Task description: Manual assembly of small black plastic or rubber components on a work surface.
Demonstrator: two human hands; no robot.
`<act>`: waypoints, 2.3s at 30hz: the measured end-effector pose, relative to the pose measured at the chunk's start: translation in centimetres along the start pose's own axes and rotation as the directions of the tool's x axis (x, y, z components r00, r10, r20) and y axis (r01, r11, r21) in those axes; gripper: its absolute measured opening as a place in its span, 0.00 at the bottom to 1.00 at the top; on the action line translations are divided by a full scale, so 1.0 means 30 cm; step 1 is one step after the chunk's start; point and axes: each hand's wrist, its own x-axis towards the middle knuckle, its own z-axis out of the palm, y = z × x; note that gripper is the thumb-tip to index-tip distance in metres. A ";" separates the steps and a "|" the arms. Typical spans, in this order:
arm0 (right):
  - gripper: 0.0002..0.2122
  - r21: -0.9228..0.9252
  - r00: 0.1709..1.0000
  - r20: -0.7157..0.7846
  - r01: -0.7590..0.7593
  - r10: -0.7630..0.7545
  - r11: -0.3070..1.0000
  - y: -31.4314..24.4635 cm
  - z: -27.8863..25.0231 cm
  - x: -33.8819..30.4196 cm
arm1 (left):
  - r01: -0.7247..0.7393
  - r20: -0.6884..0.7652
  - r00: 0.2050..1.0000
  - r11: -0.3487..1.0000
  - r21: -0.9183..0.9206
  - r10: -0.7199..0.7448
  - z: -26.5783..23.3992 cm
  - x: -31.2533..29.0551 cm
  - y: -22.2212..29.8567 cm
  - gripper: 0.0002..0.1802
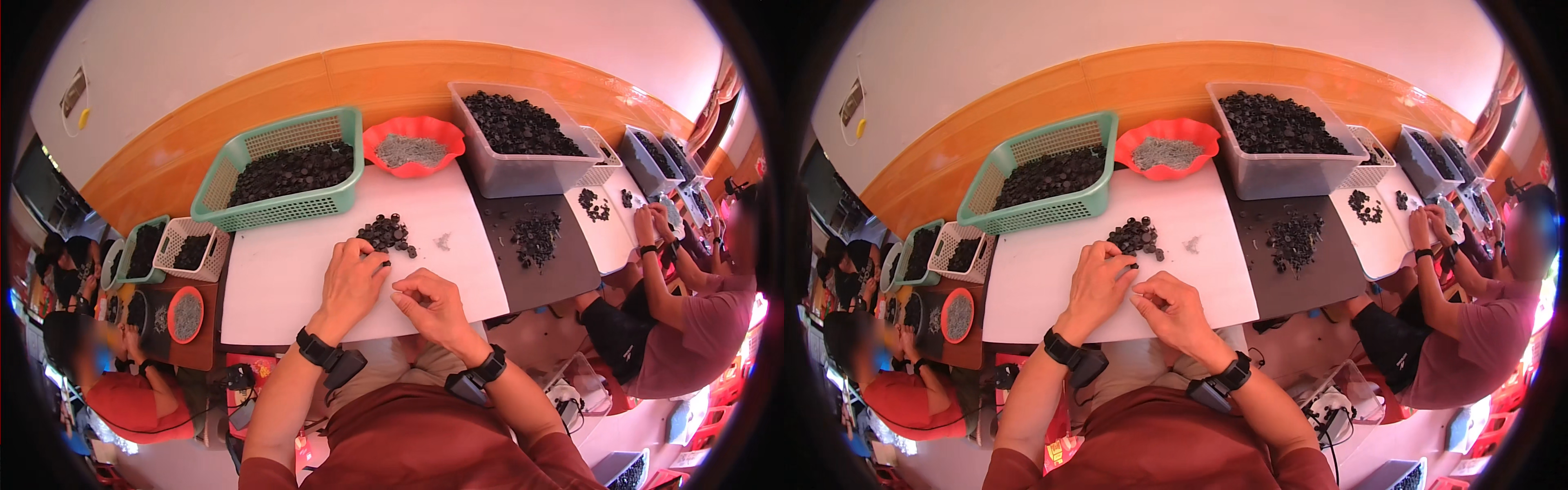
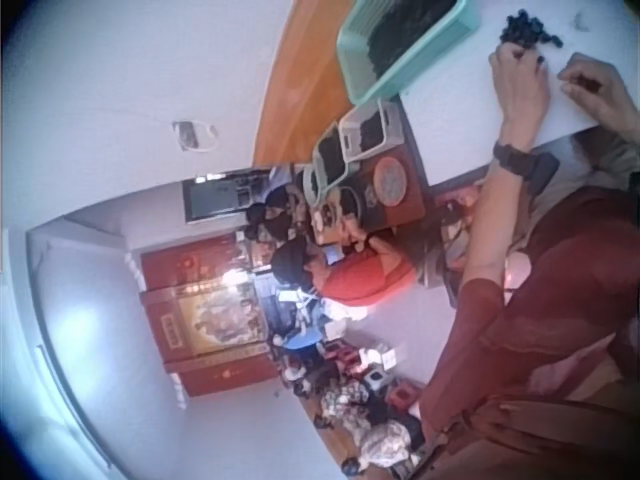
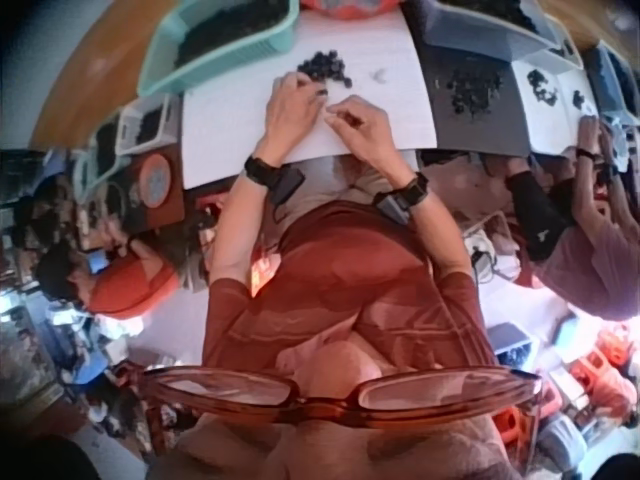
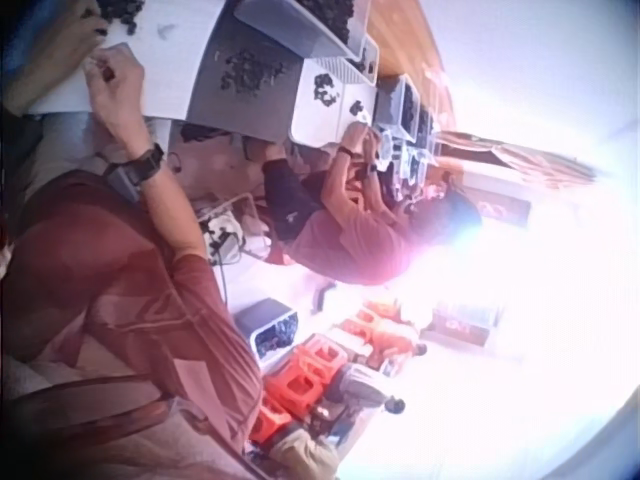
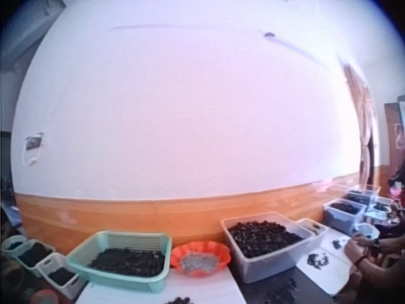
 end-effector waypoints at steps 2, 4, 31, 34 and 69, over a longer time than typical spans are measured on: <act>0.05 0.068 0.998 -0.048 -0.024 0.028 0.997 -0.002 -0.009 0.001 | 0.011 0.002 1.000 1.000 -0.024 -0.011 0.005 -0.002 0.000 0.12; 0.06 -0.060 0.994 -0.109 0.017 -0.023 0.998 -0.007 -0.056 0.010 | 0.027 0.004 1.000 0.999 -0.045 -0.026 0.007 -0.007 -0.003 0.11; 0.18 -0.781 0.958 0.283 0.199 0.052 0.592 0.049 -0.344 0.272 | -0.005 -0.065 0.998 0.992 -0.125 -0.003 0.028 -0.028 0.005 0.09; 0.16 -0.782 0.947 0.300 0.178 0.111 0.598 0.031 -0.342 0.285 | -0.015 -0.074 0.997 0.992 -0.126 0.006 0.029 -0.031 0.000 0.09; 0.05 0.194 0.980 0.065 -0.200 0.190 0.960 -0.001 -0.202 0.048 | 0.296 0.183 0.953 0.605 -0.740 -0.242 0.009 -0.066 0.029 0.09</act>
